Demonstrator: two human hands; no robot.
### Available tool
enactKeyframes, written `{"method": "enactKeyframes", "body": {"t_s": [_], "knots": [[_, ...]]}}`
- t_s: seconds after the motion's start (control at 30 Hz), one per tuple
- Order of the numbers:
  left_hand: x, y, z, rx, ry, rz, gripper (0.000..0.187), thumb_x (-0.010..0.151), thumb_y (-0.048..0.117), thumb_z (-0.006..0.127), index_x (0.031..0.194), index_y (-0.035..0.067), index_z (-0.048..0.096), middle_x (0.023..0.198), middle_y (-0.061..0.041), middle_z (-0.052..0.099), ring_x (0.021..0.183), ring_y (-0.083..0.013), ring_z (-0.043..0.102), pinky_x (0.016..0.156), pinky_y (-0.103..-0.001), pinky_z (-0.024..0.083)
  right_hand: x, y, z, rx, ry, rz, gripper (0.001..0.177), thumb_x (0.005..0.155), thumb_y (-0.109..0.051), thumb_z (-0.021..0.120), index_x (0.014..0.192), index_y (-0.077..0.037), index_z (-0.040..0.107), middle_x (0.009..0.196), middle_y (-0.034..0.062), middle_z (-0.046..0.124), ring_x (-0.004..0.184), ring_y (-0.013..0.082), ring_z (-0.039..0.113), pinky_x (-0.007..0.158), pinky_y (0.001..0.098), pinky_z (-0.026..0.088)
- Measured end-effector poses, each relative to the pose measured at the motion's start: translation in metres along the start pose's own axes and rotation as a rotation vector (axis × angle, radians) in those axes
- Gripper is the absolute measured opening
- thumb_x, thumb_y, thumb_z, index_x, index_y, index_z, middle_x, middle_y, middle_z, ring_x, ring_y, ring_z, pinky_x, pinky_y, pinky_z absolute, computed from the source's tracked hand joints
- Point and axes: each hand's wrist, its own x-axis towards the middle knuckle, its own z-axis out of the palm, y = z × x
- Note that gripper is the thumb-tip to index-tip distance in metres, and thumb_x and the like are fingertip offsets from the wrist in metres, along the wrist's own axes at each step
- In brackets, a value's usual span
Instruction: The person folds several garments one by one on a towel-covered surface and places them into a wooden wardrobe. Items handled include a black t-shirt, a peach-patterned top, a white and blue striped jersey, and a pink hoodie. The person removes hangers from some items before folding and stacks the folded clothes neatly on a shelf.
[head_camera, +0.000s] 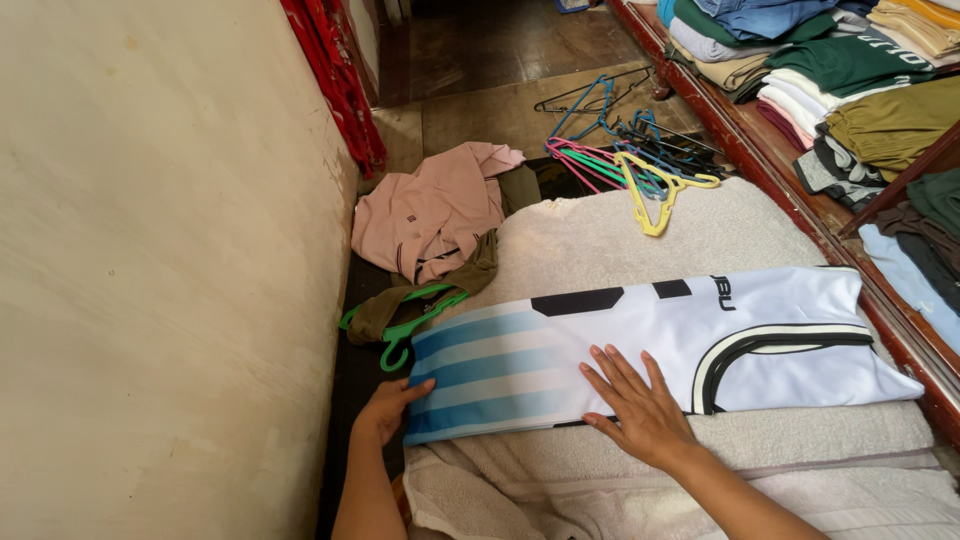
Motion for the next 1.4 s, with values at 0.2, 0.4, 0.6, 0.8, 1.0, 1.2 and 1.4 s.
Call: {"method": "enactKeyframes", "body": {"t_s": [0.2, 0.4, 0.6, 0.8, 1.0, 1.2, 1.4], "knots": [[-0.026, -0.001, -0.003, -0.427, -0.105, 0.033, 0.083, 0.066, 0.037, 0.088, 0.128, -0.012, 0.063, 0.118, -0.028, 0.07, 0.11, -0.0394, 0.066, 0.093, -0.05, 0.057, -0.002, 0.0, 0.001, -0.02, 0.036, -0.018, 0.076, 0.097, -0.07, 0.027, 0.159, -0.027, 0.02, 0.165, 0.0021, 0.014, 0.152, 0.0171, 0.006, 0.125, 0.0521, 0.001], [-0.032, 0.043, 0.035, -1.036, -0.271, 0.272, 0.041, 0.082, 0.014, 0.078, 0.118, -0.002, 0.065, 0.11, -0.017, 0.071, 0.095, -0.0303, 0.072, 0.082, -0.041, 0.059, 0.0, -0.003, -0.003, -0.051, 0.022, -0.001, 0.08, 0.096, -0.073, 0.03, 0.159, -0.025, 0.019, 0.166, 0.003, 0.013, 0.153, 0.0184, 0.005, 0.125, 0.0523, 0.0], [-0.051, 0.087, 0.031, -1.114, -0.36, 0.451, 0.039, 0.086, 0.012, 0.072, 0.119, -0.005, 0.063, 0.111, -0.02, 0.071, 0.098, -0.0323, 0.072, 0.089, -0.044, 0.059, 0.033, -0.029, -0.027, 0.184, -0.419, 0.142, 0.087, 0.097, -0.073, 0.033, 0.162, -0.019, 0.012, 0.169, 0.0087, 0.003, 0.154, 0.0219, -0.004, 0.121, 0.0562, -0.004], [-0.086, 0.11, 0.009, -1.038, -0.24, 0.599, 0.046, 0.088, 0.014, 0.067, 0.127, -0.007, 0.059, 0.118, -0.021, 0.07, 0.107, -0.0334, 0.07, 0.096, -0.046, 0.059, 0.075, -0.018, -0.051, 0.411, -0.495, 0.318, 0.076, 0.099, -0.065, 0.028, 0.162, -0.022, 0.02, 0.171, 0.0014, 0.009, 0.158, 0.017, 0.001, 0.126, 0.0511, 0.002], [-0.108, 0.131, 0.026, -0.965, -0.375, 0.616, 0.046, 0.091, 0.013, 0.067, 0.132, -0.006, 0.057, 0.116, -0.019, 0.07, 0.103, -0.0311, 0.07, 0.09, -0.042, 0.059, 0.104, 0.038, -0.042, 0.255, -0.613, 0.444, 0.068, 0.104, -0.057, 0.023, 0.162, -0.022, 0.019, 0.172, -0.0024, 0.005, 0.158, 0.0145, -0.002, 0.125, 0.0525, 0.002], [-0.133, 0.165, 0.082, -0.886, -0.193, 0.565, 0.04, 0.087, 0.016, 0.069, 0.12, -0.003, 0.059, 0.1, -0.012, 0.072, 0.088, -0.0209, 0.069, 0.074, -0.032, 0.06, 0.105, 0.039, -0.026, 0.157, -0.611, 0.391, 0.07, 0.103, -0.056, 0.02, 0.162, -0.02, 0.011, 0.172, -0.002, 0.0, 0.156, 0.016, -0.007, 0.124, 0.0526, -0.004], [-0.178, 0.214, 0.153, -0.71, -0.247, 0.585, 0.044, 0.08, 0.017, 0.074, 0.119, 0.003, 0.059, 0.095, -0.007, 0.066, 0.081, -0.018, 0.068, 0.068, -0.033, 0.058, 0.093, 0.035, -0.008, 0.193, -0.493, 0.265, 0.067, 0.106, -0.051, 0.027, 0.161, -0.015, 0.019, 0.17, 0.0019, 0.008, 0.157, 0.017, -0.002, 0.124, 0.053, -0.004]]}}
